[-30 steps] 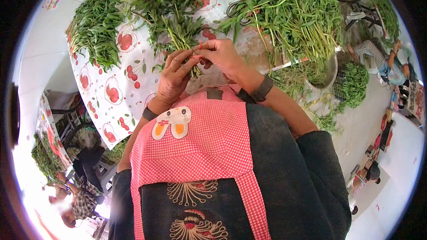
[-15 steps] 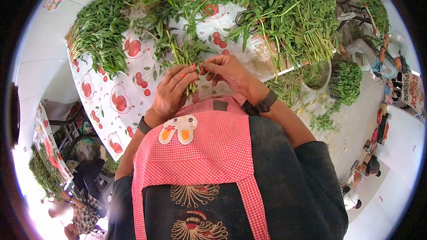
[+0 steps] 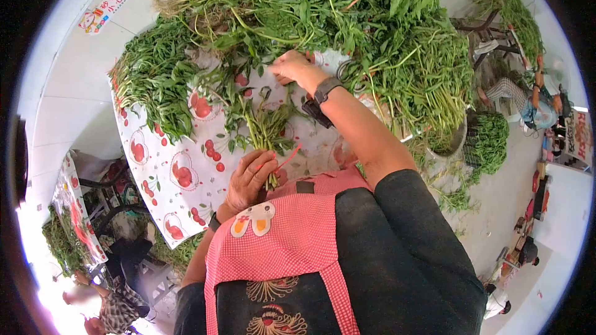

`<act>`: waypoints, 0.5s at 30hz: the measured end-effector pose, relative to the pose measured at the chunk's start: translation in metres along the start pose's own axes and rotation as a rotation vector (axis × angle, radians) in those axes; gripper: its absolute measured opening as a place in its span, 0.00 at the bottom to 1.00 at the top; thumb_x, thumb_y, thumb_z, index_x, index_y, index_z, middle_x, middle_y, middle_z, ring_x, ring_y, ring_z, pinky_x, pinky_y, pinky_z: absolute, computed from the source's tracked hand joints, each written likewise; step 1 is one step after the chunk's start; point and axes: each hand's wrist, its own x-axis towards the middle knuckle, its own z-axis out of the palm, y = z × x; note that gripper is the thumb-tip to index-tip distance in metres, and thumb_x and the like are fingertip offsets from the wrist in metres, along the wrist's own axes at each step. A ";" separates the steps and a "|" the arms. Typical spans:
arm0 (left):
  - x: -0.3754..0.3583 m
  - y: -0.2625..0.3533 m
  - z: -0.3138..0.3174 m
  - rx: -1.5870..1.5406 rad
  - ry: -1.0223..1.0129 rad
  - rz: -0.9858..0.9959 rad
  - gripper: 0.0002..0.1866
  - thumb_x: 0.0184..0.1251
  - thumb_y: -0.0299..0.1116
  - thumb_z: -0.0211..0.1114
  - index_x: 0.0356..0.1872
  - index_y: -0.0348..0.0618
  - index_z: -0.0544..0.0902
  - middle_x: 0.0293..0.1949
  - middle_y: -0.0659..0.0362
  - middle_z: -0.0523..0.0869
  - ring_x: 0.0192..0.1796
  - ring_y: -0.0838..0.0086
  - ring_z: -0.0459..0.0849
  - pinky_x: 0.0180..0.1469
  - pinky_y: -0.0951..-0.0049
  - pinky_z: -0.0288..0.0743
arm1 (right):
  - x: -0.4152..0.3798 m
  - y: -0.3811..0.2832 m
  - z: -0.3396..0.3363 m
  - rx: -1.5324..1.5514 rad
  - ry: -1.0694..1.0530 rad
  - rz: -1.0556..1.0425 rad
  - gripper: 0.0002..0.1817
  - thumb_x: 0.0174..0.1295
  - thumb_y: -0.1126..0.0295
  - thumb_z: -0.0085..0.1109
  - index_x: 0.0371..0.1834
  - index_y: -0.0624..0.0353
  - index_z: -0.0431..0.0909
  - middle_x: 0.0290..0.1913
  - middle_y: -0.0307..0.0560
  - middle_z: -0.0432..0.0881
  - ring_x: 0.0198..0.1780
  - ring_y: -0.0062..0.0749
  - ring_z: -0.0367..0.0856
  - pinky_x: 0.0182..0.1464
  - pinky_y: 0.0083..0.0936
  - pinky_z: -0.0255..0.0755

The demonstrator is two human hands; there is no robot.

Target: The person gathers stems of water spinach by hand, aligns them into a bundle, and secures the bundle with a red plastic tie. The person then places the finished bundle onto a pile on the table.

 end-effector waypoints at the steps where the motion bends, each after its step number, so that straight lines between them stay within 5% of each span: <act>1: 0.005 0.001 -0.001 0.010 0.027 -0.025 0.27 0.44 0.19 0.64 0.52 0.41 0.75 0.55 0.55 0.77 0.55 0.60 0.76 0.50 0.67 0.79 | 0.012 -0.007 -0.008 -0.281 0.168 -0.052 0.14 0.56 0.60 0.65 0.34 0.62 0.80 0.31 0.45 0.82 0.29 0.27 0.78 0.33 0.23 0.74; 4: 0.019 0.003 0.003 0.038 0.058 -0.083 0.27 0.43 0.18 0.65 0.51 0.42 0.75 0.53 0.56 0.77 0.53 0.61 0.77 0.48 0.68 0.79 | 0.018 -0.050 -0.039 -0.761 0.177 -0.033 0.19 0.58 0.54 0.63 0.35 0.62 0.81 0.27 0.40 0.80 0.28 0.26 0.76 0.32 0.25 0.70; 5: 0.023 0.000 0.006 0.027 0.070 -0.076 0.27 0.43 0.18 0.65 0.51 0.42 0.75 0.53 0.56 0.77 0.53 0.60 0.77 0.47 0.68 0.80 | 0.037 -0.042 -0.048 -0.587 0.252 -0.113 0.25 0.55 0.45 0.59 0.29 0.61 0.81 0.32 0.56 0.83 0.33 0.50 0.80 0.39 0.38 0.73; 8: 0.032 -0.004 0.014 0.022 0.067 -0.073 0.28 0.42 0.20 0.65 0.51 0.42 0.76 0.53 0.56 0.78 0.53 0.59 0.77 0.47 0.67 0.80 | 0.056 -0.055 -0.073 -0.702 0.359 -0.191 0.26 0.57 0.46 0.56 0.33 0.64 0.81 0.35 0.59 0.83 0.38 0.53 0.80 0.42 0.40 0.73; 9: 0.035 -0.004 0.016 0.001 0.040 -0.084 0.27 0.43 0.22 0.65 0.52 0.42 0.76 0.53 0.56 0.78 0.53 0.59 0.77 0.46 0.67 0.80 | 0.068 -0.054 -0.078 -0.717 0.453 -0.371 0.29 0.59 0.46 0.55 0.38 0.69 0.79 0.40 0.63 0.82 0.43 0.55 0.80 0.46 0.39 0.73; 10: 0.039 -0.005 0.018 -0.018 0.016 -0.095 0.26 0.44 0.23 0.65 0.52 0.42 0.77 0.53 0.56 0.78 0.53 0.60 0.77 0.46 0.68 0.80 | 0.074 -0.066 -0.084 -0.719 0.444 -0.370 0.29 0.59 0.46 0.55 0.38 0.69 0.79 0.40 0.63 0.82 0.43 0.55 0.80 0.46 0.39 0.73; 12: 0.043 -0.007 0.023 -0.014 0.015 -0.101 0.26 0.44 0.26 0.65 0.51 0.42 0.78 0.53 0.55 0.78 0.54 0.60 0.77 0.46 0.68 0.81 | 0.077 -0.103 -0.095 -0.801 0.333 -0.171 0.32 0.63 0.47 0.54 0.53 0.71 0.71 0.49 0.60 0.78 0.49 0.44 0.77 0.53 0.36 0.69; 15: 0.043 -0.012 0.030 0.020 -0.043 -0.093 0.26 0.44 0.28 0.66 0.51 0.41 0.78 0.53 0.54 0.78 0.56 0.60 0.77 0.47 0.67 0.80 | 0.103 -0.123 -0.103 -0.597 0.323 -0.264 0.39 0.63 0.49 0.52 0.67 0.70 0.57 0.65 0.64 0.65 0.66 0.51 0.65 0.65 0.40 0.60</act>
